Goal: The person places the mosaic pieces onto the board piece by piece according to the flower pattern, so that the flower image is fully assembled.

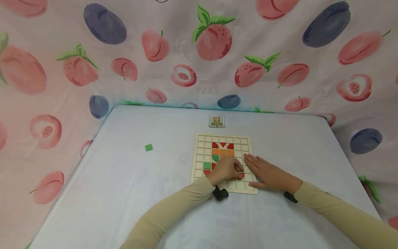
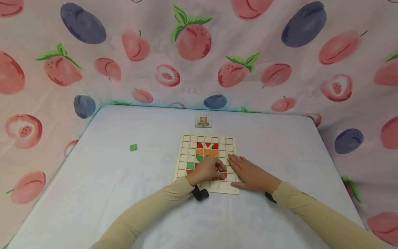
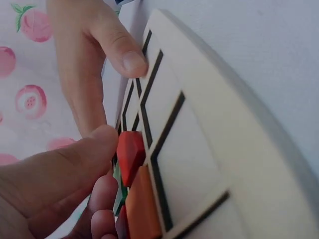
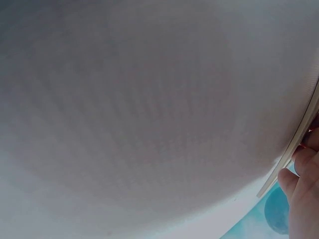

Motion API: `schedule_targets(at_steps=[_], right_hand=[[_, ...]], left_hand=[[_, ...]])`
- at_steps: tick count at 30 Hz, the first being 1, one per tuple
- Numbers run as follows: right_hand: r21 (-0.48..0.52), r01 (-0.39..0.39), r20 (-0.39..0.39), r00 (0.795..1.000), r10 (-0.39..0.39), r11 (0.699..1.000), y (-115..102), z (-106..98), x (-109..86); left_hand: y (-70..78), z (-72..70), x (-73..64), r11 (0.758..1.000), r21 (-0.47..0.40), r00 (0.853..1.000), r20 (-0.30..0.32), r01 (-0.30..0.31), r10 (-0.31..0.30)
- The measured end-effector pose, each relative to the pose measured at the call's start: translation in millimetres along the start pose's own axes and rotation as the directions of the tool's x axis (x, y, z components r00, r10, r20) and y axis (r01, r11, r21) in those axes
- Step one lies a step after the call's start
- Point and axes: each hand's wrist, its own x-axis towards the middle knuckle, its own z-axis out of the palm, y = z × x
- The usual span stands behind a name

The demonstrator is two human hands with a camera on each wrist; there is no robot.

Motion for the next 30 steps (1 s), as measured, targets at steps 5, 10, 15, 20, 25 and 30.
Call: schedule_targets(at_steps=[5,10,15,20,25,30], right_hand=[[0.002,0.005,0.009,1.000,-0.005,1.000,-0.6,-1.5,0.7],[0.003,0.013,-0.003,1.000,-0.013,1.000,-0.4,-1.0,0.6],[-0.020,0.019,-0.029,0.999,-0.020,1.000,0.2,0.4,0.5],[-0.005,0.007,-0.017,1.000,-0.007,1.000,-1.0,-0.5,1.1],[0.000,-0.017,0.019,1.000,0.017,1.000,-2.3,-2.0,1.5],[0.013,-0.039,0.055,0.998,0.038,0.999,-3.0,-3.0,1.9]], left_hand=[[-0.7,2.1,-0.9,0.999,0.042,1.000,0.009,-0.009,0.009],[0.4,-0.3,-4.2,0.998,0.066,1.000,-0.005,-0.003,0.003],[-1.0,-1.3,-6.2,0.998,0.064,1.000,-0.017,-0.001,0.003],[-3.7,-2.3,-7.0,0.999,0.052,1.000,-0.016,0.005,-0.004],[-7.9,-8.6,-6.8,0.999,0.036,0.999,0.000,0.032,-0.032],[-18.5,-26.8,-6.9,0.997,-0.047,0.998,0.048,0.054,-0.052]])
